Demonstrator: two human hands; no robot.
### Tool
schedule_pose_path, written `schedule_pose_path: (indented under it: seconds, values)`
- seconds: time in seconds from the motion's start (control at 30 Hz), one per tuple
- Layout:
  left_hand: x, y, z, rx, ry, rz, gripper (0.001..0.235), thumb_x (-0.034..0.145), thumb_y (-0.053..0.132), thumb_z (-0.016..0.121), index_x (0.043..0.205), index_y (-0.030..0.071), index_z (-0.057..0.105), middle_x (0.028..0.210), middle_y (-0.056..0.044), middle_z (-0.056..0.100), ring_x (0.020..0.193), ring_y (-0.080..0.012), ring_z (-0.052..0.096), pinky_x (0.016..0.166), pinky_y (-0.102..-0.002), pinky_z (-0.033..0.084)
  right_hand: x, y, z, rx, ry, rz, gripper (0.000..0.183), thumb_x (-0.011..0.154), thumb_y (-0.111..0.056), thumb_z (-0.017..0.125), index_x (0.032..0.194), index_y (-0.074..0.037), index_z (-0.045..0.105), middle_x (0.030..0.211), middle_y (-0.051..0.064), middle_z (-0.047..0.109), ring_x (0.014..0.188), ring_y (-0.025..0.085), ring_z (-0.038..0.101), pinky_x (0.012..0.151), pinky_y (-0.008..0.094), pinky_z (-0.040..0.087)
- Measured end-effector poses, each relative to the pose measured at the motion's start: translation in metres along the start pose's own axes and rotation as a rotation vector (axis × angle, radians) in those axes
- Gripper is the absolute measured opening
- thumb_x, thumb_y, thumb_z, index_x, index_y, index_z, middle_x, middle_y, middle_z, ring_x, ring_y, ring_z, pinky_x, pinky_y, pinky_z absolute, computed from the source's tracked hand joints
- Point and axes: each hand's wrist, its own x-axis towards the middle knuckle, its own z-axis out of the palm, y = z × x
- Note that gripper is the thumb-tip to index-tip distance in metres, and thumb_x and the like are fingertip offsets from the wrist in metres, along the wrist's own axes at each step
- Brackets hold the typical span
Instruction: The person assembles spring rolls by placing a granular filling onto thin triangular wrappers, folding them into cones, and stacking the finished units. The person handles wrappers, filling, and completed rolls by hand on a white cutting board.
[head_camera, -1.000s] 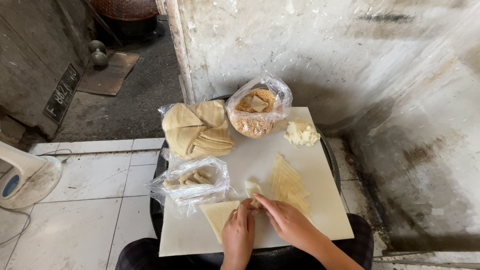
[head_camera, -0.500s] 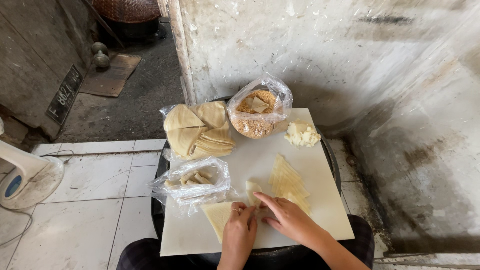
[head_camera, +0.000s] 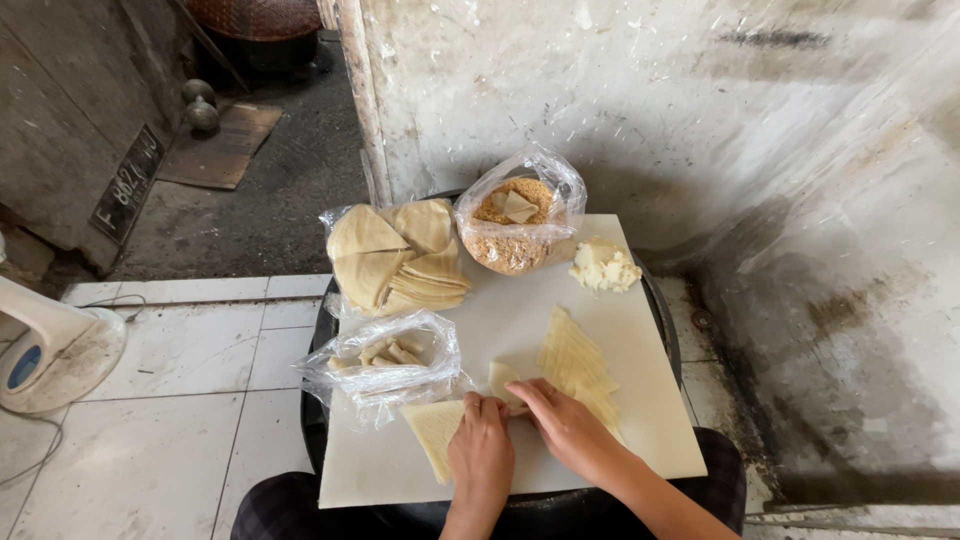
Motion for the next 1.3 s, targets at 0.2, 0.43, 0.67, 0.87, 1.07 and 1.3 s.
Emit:
schedule_pose_path:
  seconds: [0.2, 0.43, 0.67, 0.87, 1.07, 1.3]
  values:
    - [0.012, 0.001, -0.018, -0.092, -0.182, -0.067, 0.026, 0.091, 0.032, 0.07, 0.094, 0.006, 0.064, 0.103, -0.012, 0.063, 0.079, -0.0355, 0.069, 0.064, -0.046, 0.054, 0.019, 0.002, 0.006, 0.078, 0.049, 0.237, 0.043, 0.087, 0.005, 0.068, 0.124, -0.006, 0.049, 0.107, 0.015, 0.063, 0.088, 0.03, 0.071, 0.074, 0.037, 0.057]
    - [0.019, 0.007, -0.022, -0.241, -0.005, -0.156, 0.022, 0.084, 0.017, 0.074, 0.093, 0.002, 0.06, 0.091, -0.011, 0.064, 0.075, -0.0334, 0.068, 0.061, -0.044, 0.054, 0.033, 0.0, -0.002, 0.023, 0.111, 0.136, 0.04, 0.075, 0.003, 0.077, 0.107, -0.004, 0.054, 0.103, 0.018, 0.059, 0.091, 0.035, 0.063, 0.076, 0.042, 0.052]
    - [0.009, 0.005, -0.028, -0.277, 0.087, 0.014, 0.007, 0.085, 0.008, 0.073, 0.091, 0.005, 0.073, 0.093, -0.009, 0.065, 0.08, -0.0298, 0.068, 0.067, -0.041, 0.054, 0.019, 0.0, -0.006, -0.053, -0.089, -0.018, 0.03, 0.076, 0.015, 0.061, 0.102, 0.0, 0.063, 0.104, 0.014, 0.065, 0.105, 0.034, 0.061, 0.087, 0.043, 0.051]
    - [0.002, 0.01, -0.031, -0.084, 0.191, 0.096, 0.014, 0.078, 0.014, 0.077, 0.091, 0.009, 0.078, 0.089, -0.006, 0.064, 0.083, -0.0268, 0.061, 0.072, -0.041, 0.05, 0.019, 0.006, -0.004, 0.014, -0.027, -0.053, 0.025, 0.077, 0.008, 0.069, 0.1, 0.0, 0.064, 0.103, 0.013, 0.066, 0.103, 0.035, 0.061, 0.086, 0.043, 0.052]
    - [0.007, 0.016, -0.037, 0.037, 0.211, -0.002, 0.009, 0.08, 0.025, 0.077, 0.079, 0.016, 0.077, 0.086, -0.002, 0.064, 0.086, -0.0259, 0.06, 0.074, -0.041, 0.046, 0.022, 0.007, 0.009, 0.028, -0.003, 0.071, 0.016, 0.079, 0.009, 0.069, 0.091, 0.0, 0.067, 0.093, 0.012, 0.068, 0.094, 0.032, 0.065, 0.079, 0.041, 0.055]
    - [0.008, 0.015, -0.036, -0.03, 0.163, -0.039, 0.017, 0.079, 0.023, 0.077, 0.089, 0.01, 0.074, 0.092, -0.004, 0.069, 0.091, -0.0269, 0.06, 0.076, -0.043, 0.043, 0.027, 0.027, 0.01, 0.4, -0.116, 0.455, 0.01, 0.079, 0.003, 0.074, 0.086, -0.003, 0.07, 0.088, 0.009, 0.07, 0.082, 0.021, 0.073, 0.075, 0.034, 0.06]
